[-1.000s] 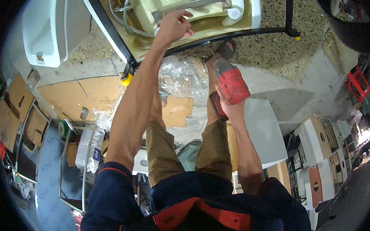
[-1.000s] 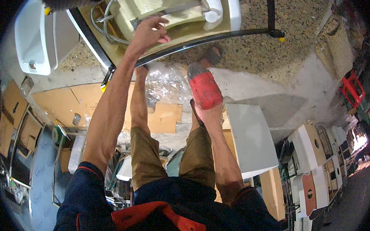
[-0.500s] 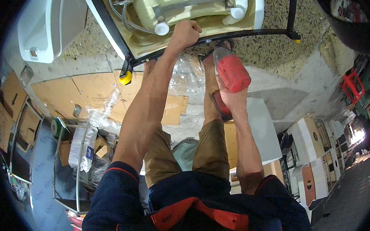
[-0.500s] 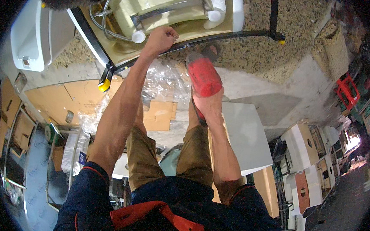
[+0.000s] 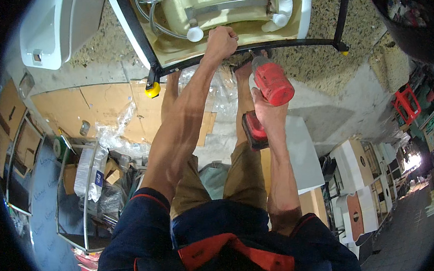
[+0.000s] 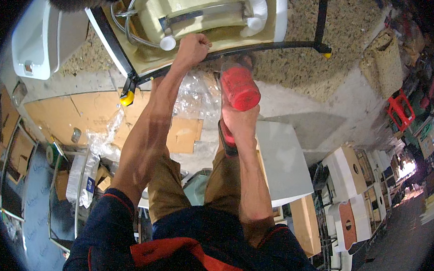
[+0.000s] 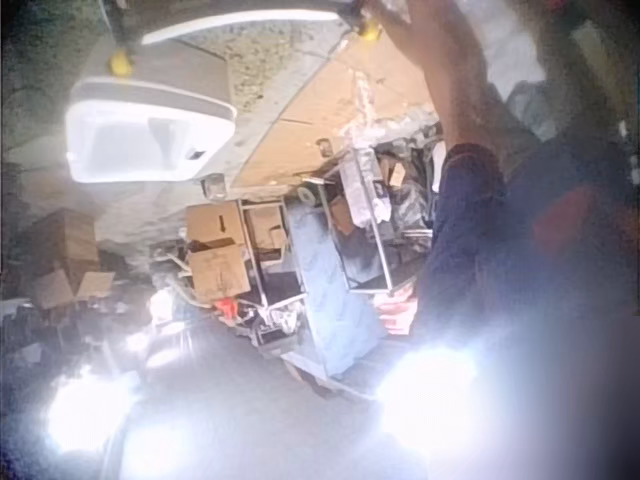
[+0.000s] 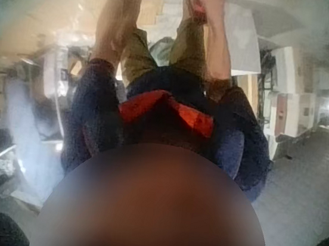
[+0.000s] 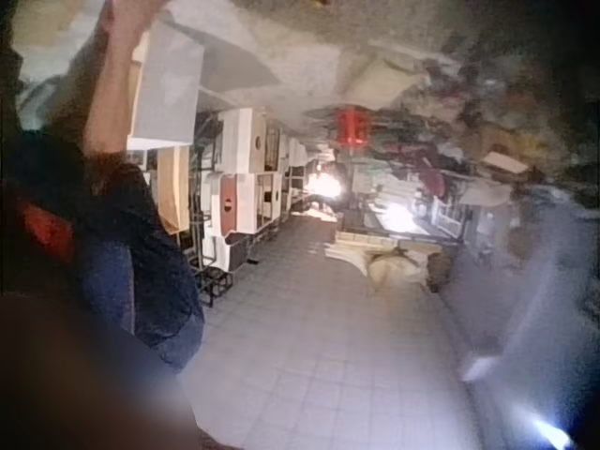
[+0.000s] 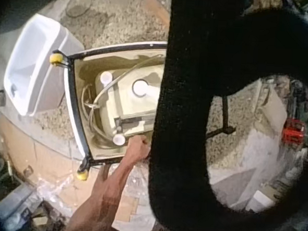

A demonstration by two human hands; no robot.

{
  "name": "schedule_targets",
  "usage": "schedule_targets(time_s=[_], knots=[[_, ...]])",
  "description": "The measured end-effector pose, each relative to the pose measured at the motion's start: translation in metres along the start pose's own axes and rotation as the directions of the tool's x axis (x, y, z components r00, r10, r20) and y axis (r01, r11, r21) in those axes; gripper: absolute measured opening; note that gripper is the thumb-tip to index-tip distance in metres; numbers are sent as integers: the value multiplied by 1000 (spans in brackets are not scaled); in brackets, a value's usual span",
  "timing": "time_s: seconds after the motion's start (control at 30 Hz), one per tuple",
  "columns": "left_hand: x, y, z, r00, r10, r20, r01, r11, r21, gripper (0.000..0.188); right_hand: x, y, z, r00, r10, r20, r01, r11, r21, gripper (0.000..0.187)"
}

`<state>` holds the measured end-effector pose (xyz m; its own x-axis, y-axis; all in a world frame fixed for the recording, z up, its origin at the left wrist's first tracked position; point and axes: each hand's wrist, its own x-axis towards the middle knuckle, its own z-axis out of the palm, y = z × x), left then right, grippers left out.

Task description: The person uses a cordless drill to attach a metal frame to a white urinal. They position the frame, insert screws, and tighten them with the drill, then reposition the urinal and continue securing the frame.

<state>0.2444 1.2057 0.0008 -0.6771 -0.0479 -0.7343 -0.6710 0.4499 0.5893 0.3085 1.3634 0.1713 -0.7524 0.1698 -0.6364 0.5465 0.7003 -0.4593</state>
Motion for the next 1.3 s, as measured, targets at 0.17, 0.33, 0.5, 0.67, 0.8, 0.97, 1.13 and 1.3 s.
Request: schedule_targets(time_s=[0.17,0.33,0.5,0.67,0.8,0.97,1.13,1.3], knots=[[-29,19,-9,954,21,-298,-88,973,-214,16,-5,0,0,999,32,9,-32,999,21,35],[-95,46,15,879,-448,165,357,387,-850,14,-10,2,-7,986,-168,-1,168,985,-30,26],[-85,66,47,749,-537,388,420,-69,-905,20,-11,10,-11,980,-200,-9,198,976,-91,27],[-66,58,57,739,-541,402,415,-105,-904,21,-10,13,-12,962,-272,-7,271,959,-82,24],[-69,52,58,783,-477,399,411,-85,-908,19,-13,11,-17,944,-330,-25,326,940,-100,21],[-83,56,51,850,-326,413,370,-186,-910,20,-26,33,-27,949,-304,80,314,934,-173,29],[-109,44,31,847,-271,457,385,-281,-879,15,-59,90,-15,974,-171,146,179,983,-50,36],[-141,11,14,906,-241,346,386,141,-912,14,-84,121,19,979,40,199,-112,923,369,43]])
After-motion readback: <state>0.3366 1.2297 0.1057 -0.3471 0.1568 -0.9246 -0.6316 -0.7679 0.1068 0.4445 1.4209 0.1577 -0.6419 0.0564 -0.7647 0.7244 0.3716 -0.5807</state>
